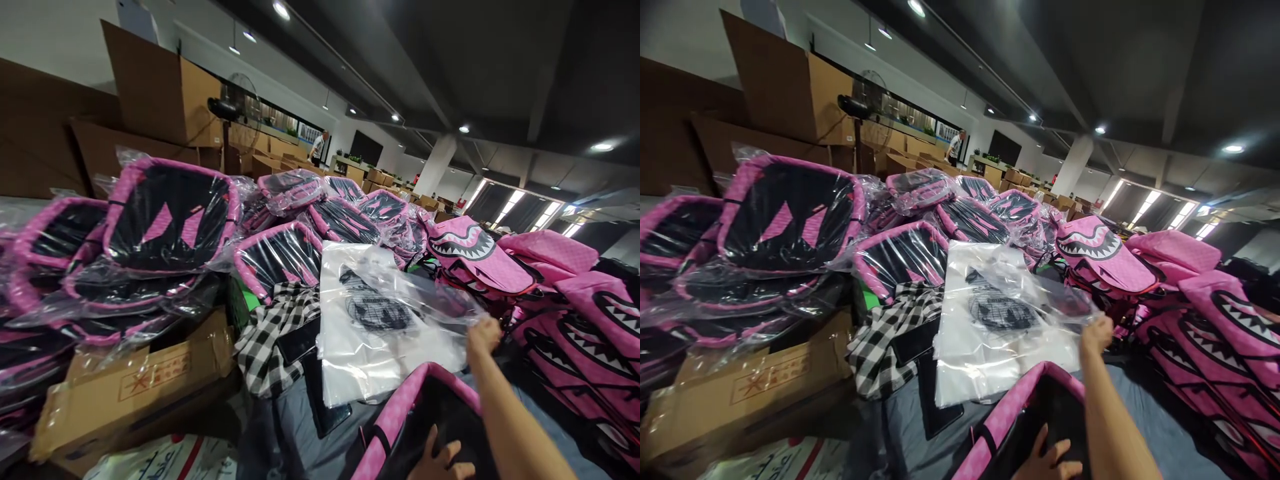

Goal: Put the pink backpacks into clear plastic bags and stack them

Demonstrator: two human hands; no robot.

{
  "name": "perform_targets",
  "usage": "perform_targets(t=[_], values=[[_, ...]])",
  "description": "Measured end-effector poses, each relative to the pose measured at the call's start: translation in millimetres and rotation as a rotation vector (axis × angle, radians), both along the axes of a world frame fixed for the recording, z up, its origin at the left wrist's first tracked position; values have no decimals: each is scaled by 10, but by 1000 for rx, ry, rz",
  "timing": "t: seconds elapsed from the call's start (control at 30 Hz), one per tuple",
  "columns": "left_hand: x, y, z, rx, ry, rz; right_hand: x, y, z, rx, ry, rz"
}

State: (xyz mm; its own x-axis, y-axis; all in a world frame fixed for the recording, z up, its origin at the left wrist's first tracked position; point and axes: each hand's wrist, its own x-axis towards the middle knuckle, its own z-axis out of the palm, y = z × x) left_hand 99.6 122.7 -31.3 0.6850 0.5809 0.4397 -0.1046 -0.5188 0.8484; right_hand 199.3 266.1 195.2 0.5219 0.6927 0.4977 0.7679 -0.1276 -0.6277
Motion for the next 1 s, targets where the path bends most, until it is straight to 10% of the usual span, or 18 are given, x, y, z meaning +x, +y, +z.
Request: perform_targets(t=[0.13,0.3,0.53,0.87,1.0], values=[[-388,74,558,-103,-184,-25,282,-536,752,206,-93,-133],[-800,-81,1268,-769,-494,-35,-390,-1325,305,-141,-25,451],[-1231,-451,985,-942,-344,362,-1075,-1895,-654,-475,27,630],[-1868,-394,907,-431,251,385,-1330,-1722,-500,-468,-161,266],[-2131,-391,990,-29,394,713,-1523,-1690,-469,-464,-219,312]])
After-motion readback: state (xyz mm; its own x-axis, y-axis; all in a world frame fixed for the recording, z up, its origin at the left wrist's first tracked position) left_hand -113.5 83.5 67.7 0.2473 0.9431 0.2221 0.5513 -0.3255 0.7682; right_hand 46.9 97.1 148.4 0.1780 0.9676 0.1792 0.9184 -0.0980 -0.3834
